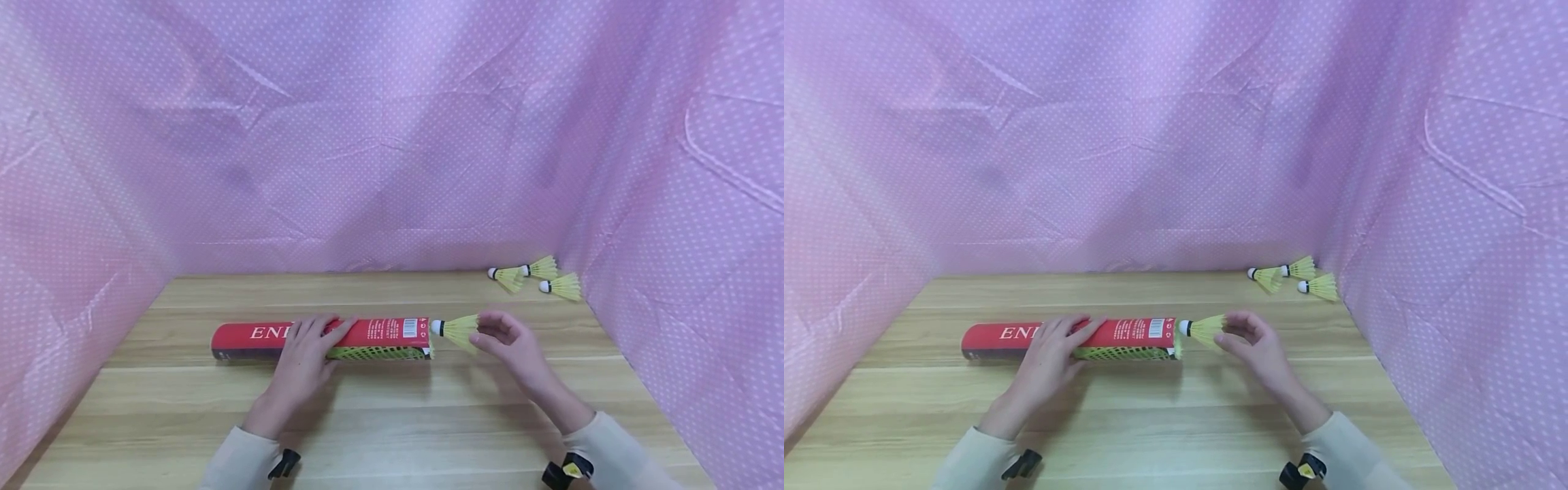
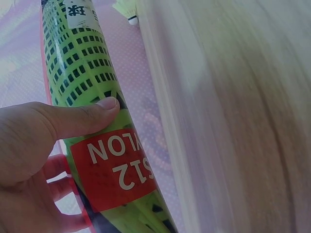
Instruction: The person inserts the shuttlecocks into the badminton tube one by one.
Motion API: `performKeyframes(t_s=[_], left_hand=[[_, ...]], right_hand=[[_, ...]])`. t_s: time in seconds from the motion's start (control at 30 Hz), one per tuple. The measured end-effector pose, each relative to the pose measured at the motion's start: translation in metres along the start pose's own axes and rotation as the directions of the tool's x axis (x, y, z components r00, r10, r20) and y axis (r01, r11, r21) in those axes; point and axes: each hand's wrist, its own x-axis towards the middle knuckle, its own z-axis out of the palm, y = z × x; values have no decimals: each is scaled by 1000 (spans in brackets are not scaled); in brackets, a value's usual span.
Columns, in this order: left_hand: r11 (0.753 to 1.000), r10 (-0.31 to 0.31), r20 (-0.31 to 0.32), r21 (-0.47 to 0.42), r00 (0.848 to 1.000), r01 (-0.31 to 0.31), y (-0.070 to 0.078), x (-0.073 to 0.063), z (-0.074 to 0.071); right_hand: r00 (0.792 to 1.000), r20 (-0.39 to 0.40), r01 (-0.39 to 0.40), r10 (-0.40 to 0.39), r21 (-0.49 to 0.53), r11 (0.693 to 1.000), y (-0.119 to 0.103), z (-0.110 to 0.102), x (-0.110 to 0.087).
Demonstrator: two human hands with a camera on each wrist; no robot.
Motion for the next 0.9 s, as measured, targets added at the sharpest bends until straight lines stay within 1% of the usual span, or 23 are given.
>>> performKeyframes(t_s=[0.37,0.57,0.9], left_hand=[[1000,12,-4,-3,1000,-12,1,1,2],[1000,6,-3,-10,1000,-6,2,0,1],[1000,9,-22,-1,1000,-9,1,1,-1]], right_hand=[[997,75,-2,1,10,1000,-1,21,2],[991,135,2,-4,15,1000,-2,32,5],[991,135,-8,4,30,1000,-5,37,5]])
